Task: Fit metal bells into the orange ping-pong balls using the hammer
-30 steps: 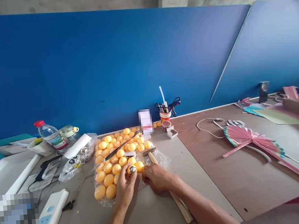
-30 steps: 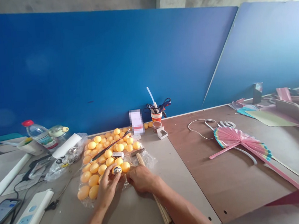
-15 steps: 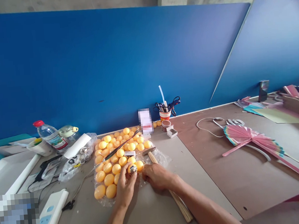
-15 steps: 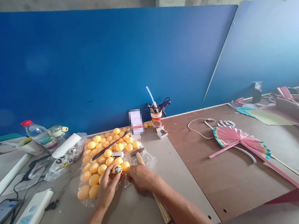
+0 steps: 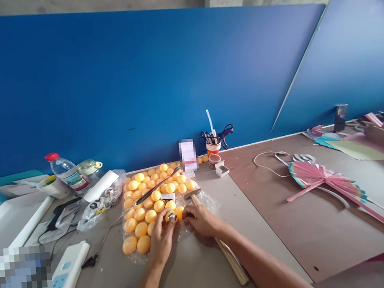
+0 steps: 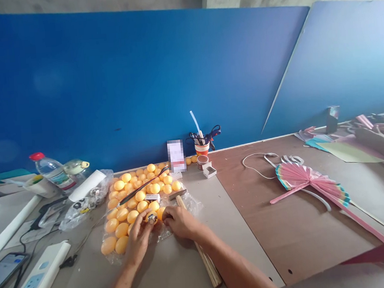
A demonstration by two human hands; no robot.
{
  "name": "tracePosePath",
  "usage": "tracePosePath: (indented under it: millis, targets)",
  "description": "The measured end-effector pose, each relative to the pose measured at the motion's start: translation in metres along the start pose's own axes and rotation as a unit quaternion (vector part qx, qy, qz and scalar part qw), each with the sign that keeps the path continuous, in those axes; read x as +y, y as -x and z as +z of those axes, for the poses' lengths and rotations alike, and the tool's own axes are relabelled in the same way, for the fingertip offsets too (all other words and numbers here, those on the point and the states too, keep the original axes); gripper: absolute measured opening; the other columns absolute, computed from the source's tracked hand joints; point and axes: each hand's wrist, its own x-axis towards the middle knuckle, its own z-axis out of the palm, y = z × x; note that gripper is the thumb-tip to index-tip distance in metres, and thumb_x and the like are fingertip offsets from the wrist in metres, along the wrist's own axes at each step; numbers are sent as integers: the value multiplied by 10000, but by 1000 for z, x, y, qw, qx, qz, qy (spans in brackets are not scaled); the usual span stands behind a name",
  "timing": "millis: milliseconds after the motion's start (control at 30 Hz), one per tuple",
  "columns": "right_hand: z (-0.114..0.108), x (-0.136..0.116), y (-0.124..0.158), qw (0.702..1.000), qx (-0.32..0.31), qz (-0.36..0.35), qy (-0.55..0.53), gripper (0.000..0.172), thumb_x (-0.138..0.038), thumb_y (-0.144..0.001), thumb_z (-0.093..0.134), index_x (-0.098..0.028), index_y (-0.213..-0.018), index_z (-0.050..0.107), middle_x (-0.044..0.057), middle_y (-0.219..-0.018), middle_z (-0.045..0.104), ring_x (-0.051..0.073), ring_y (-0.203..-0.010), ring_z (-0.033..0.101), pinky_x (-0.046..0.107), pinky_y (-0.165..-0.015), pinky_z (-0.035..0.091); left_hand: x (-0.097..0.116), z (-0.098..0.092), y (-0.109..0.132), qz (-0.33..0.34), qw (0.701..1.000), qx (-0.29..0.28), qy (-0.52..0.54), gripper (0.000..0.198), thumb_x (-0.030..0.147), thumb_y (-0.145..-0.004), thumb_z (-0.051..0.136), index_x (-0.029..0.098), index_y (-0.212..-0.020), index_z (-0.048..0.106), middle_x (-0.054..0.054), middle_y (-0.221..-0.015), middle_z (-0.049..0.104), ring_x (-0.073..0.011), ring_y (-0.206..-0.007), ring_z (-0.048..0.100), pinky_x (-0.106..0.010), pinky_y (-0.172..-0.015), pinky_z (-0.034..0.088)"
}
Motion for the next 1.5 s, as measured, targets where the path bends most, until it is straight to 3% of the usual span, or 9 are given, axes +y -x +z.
tracePosePath:
  millis: [167,500,667,800,967,1133,1333,1500]
  targets:
    - [3,4,-5,996,30,40,-74,153,-103,-703,503,-205,-763,601,-35,-676,627,107,-571,533,216,-577,415,-3,-1,-1,-6,1000,-12,-5,523,556,-776,634,187,-1146,604,-98,-1138,675,-252,-1030,646,-372,-896,524]
    - [6,2,-7,975,21,82,-203,40,-193,-715,533,-204,-679,546,-61,-457,515,104,-417,476,211,-450,373,-8,-1,-2,7,1000,-14,0,538,549,-786,637,179,-1175,593,-114,-1191,665,-261,-1091,636,-369,-904,519]
    - [7,3,-8,956,28,87,-280,10,-202,-666,535,-200,-675,535,-60,-509,549,81,-381,437,206,-405,313,-7,0,0,-8,999,-32,23,519,536,-802,628,196,-1192,583,-116,-1229,655,-259,-1092,644,-353,-863,541]
    - [5,0,-7,939,46,92,-327,105,-258,-650,593,-204,-709,525,-68,-565,554,67,-398,412,208,-411,290,-10,0,-1,-1,999,-33,31,513,531,-796,637,200,-1185,591,-114,-1226,657,-266,-1119,632,-357,-875,544]
    - [4,-2,-7,920,24,84,-381,219,-350,-633,694,-192,-680,550,-81,-522,496,51,-414,368,215,-444,239,-8,1,-2,-6,999,-19,27,529,541,-757,671,186,-1145,611,-109,-1167,679,-274,-1099,639,-387,-920,529]
    - [3,-2,-6,895,-12,104,-433,309,-425,-607,742,-180,-705,581,-41,-599,583,62,-448,433,228,-483,271,4,3,1,-38,995,-36,80,569,554,-717,691,188,-1143,601,-101,-1119,695,-261,-960,692,-391,-853,561]
    - [6,-1,-6,893,-18,115,-435,267,-330,-573,727,-201,-756,582,-56,-590,613,66,-422,434,221,-469,287,6,4,3,-35,995,-48,76,515,532,-742,669,193,-1120,585,-91,-1060,702,-235,-884,700,-391,-822,573]
    - [8,-4,-5,896,-22,127,-424,292,-353,-596,748,-206,-723,531,-55,-585,591,74,-417,423,219,-443,298,3,3,2,-25,996,-46,69,481,502,-744,678,191,-1101,592,-102,-1085,699,-240,-919,690,-397,-835,568]
